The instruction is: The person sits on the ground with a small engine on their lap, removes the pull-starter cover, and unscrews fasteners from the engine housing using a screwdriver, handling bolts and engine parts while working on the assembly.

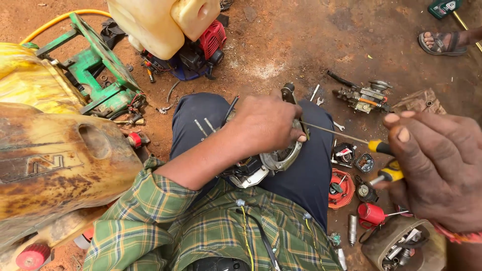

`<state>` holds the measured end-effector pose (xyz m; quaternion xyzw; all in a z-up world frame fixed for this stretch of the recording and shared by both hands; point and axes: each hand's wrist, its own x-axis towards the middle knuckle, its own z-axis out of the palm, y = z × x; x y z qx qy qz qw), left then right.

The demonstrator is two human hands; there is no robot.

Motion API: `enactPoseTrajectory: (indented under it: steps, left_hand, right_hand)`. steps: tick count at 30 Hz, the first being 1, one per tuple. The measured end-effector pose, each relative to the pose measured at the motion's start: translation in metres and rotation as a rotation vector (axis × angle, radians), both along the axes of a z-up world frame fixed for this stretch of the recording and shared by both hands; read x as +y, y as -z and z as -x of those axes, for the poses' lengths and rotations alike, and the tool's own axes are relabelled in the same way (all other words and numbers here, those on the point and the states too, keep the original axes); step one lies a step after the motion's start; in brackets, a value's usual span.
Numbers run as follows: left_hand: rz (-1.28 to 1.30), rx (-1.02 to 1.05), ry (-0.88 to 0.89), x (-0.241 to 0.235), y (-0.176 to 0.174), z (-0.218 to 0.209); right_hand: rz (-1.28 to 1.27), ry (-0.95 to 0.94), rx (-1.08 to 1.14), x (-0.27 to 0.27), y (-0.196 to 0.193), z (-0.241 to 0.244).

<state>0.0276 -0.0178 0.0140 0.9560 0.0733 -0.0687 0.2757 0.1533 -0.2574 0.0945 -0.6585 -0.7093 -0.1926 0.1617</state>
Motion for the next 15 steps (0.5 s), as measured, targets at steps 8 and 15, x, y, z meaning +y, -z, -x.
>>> enactPoseTrajectory:
  steps: [8, 15]
  left_hand:
    - [-0.047, -0.071, 0.01, -0.018, 0.015, -0.012]
    - [-0.007, -0.148, 0.039, -0.018, 0.02, -0.014]
  right_hand:
    - [0.41, 0.531, 0.528, -0.082, 0.028, -0.008]
    - [0.235, 0.492, 0.985, -0.085, 0.022, -0.045]
